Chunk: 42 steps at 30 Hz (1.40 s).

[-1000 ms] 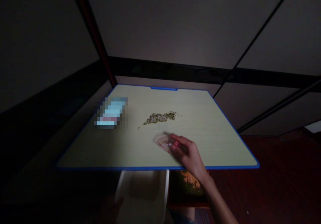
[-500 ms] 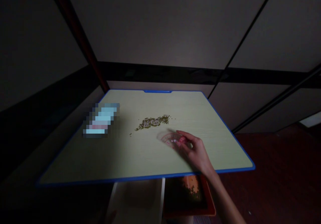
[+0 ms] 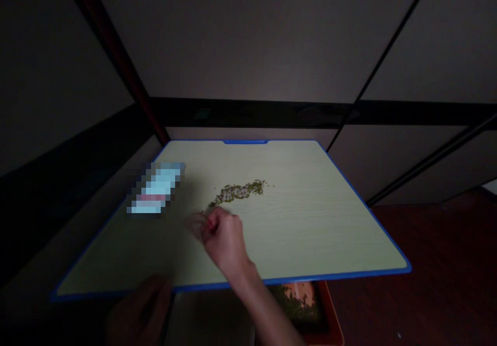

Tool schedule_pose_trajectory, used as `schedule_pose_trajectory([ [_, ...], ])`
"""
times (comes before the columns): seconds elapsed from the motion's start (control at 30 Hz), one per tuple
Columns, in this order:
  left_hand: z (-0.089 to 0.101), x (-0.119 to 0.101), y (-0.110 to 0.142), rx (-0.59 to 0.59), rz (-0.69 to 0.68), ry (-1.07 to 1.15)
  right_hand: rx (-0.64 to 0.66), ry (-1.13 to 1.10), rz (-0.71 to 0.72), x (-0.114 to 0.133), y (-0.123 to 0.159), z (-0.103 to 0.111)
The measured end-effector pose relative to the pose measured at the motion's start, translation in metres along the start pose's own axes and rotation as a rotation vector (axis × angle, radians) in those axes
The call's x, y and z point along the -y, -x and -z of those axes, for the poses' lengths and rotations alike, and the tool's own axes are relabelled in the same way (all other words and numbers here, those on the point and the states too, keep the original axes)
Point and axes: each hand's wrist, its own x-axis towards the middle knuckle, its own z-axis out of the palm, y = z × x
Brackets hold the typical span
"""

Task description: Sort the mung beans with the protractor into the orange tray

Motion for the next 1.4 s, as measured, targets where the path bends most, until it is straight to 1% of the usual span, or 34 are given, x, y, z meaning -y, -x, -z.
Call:
schedule_pose_trajectory([
  [0.07,-0.005,-0.001,-0.017,0.04,0.038,0.034,-0.028,0.091,0.003,0.013,-0.004,-0.022],
  [0.1,-0.007,-0.001,-0.023,0.058,0.075,0.047,-0.037,0.146,0.011,0.017,-0.006,-0.029],
  [0.13,-0.008,0.0,-0.027,0.076,0.114,0.057,-0.04,0.19,0.016,0.019,-0.009,-0.032],
  [0.2,-0.008,0.003,-0.034,0.139,0.197,0.078,-0.068,0.23,-0.007,0.018,-0.013,-0.03],
  [0.33,-0.007,0.007,-0.047,0.299,0.358,0.105,-0.138,0.237,-0.067,-0.001,-0.016,-0.009],
  [0.4,-0.008,0.009,-0.053,0.361,0.411,0.11,-0.176,0.241,-0.089,-0.011,-0.013,0.005],
  [0.47,-0.01,0.011,-0.058,0.41,0.442,0.115,-0.2,0.245,-0.084,-0.019,-0.01,0.02],
  [0.53,-0.012,0.014,-0.06,0.438,0.466,0.12,-0.189,0.243,-0.045,-0.02,-0.012,0.037],
  [0.57,-0.013,0.015,-0.06,0.443,0.476,0.123,-0.172,0.241,-0.01,-0.018,-0.017,0.046],
  [0.63,-0.015,0.017,-0.059,0.446,0.492,0.131,-0.127,0.248,0.08,-0.012,-0.036,0.063],
  [0.67,-0.015,0.018,-0.058,0.444,0.498,0.136,-0.088,0.279,0.15,-0.008,-0.05,0.07],
  [0.7,-0.015,0.018,-0.056,0.442,0.5,0.141,0.009,0.426,0.305,-0.004,-0.065,0.076],
  [0.73,-0.015,0.019,-0.055,0.439,0.502,0.145,0.046,0.479,0.362,-0.001,-0.082,0.079],
  [0.77,-0.015,0.019,-0.054,0.434,0.503,0.148,0.073,0.512,0.394,0.0,-0.098,0.079],
  [0.83,-0.015,0.019,-0.053,0.423,0.501,0.16,0.149,0.582,0.452,-0.001,-0.127,0.074],
  [0.93,-0.015,0.018,-0.051,0.404,0.493,0.169,0.262,0.66,0.52,-0.009,-0.15,0.054],
  [1.03,-0.015,0.018,-0.05,0.388,0.481,0.17,0.335,0.682,0.582,-0.017,-0.152,0.037],
  [1.13,-0.016,0.02,-0.049,0.373,0.472,0.166,0.411,0.671,0.646,-0.019,-0.143,0.031],
  [1.27,-0.017,0.021,-0.048,0.369,0.466,0.152,0.518,0.644,0.713,-0.016,-0.128,0.036],
  [1.4,-0.017,0.021,-0.049,0.345,0.454,0.139,0.587,0.638,0.744,-0.011,-0.112,0.049],
])
